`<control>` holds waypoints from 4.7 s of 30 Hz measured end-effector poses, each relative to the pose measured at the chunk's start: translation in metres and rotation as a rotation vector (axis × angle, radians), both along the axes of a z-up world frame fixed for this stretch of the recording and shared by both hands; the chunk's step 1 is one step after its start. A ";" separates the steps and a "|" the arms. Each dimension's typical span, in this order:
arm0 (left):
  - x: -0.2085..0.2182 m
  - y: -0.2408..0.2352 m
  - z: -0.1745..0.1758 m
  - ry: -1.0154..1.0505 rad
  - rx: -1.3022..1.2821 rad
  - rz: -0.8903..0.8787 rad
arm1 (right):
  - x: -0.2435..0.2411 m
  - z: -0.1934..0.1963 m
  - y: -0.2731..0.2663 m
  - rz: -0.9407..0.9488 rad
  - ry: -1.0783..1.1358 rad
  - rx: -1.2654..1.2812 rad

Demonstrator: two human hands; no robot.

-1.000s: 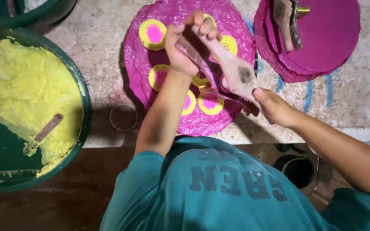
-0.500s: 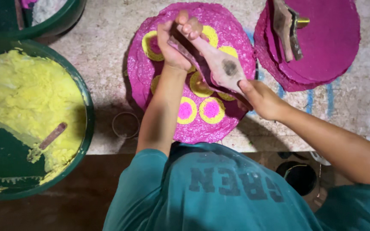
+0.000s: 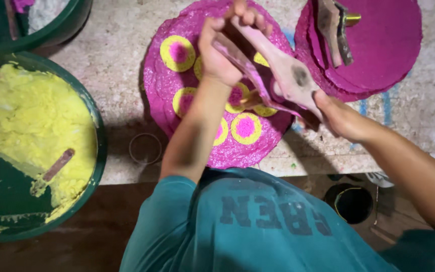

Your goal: The person scoops yellow dough into a wooden press, then presses it onto a pink sheet to form yellow rings. They repeat this process multiple times, arranging the rings on the pink sheet.

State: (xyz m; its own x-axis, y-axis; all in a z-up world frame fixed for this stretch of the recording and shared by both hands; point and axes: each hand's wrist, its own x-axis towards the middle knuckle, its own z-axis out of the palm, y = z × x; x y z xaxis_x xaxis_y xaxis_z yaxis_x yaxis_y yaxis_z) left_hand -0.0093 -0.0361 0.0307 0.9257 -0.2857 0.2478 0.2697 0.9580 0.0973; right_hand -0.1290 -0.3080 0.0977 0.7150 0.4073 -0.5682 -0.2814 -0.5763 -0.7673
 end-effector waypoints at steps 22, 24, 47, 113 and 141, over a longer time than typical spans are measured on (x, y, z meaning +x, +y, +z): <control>0.036 -0.037 -0.018 -0.109 -0.099 -0.086 | 0.010 -0.018 -0.010 -0.126 -0.227 -0.042; 0.043 -0.033 -0.010 -0.059 -0.021 -0.053 | 0.019 -0.015 -0.013 -0.147 -0.119 -0.066; 0.095 -0.008 -0.025 -0.012 -0.030 0.125 | 0.085 -0.039 0.024 -0.158 -0.438 -0.205; -0.114 0.145 -0.049 -0.134 2.345 0.926 | 0.060 -0.125 0.056 -0.368 -1.228 -0.437; -0.074 0.175 -0.071 -0.220 2.403 0.804 | 0.033 -0.140 0.059 -0.579 -1.068 -0.314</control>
State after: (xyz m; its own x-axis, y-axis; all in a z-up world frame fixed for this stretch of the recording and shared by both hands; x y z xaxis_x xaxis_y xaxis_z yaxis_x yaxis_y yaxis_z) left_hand -0.0830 0.1384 -0.0408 0.9607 0.1149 0.2526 -0.0482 -0.8275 0.5595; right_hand -0.0960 -0.2494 -0.0424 0.9059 -0.1671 0.3891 0.1234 -0.7749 -0.6199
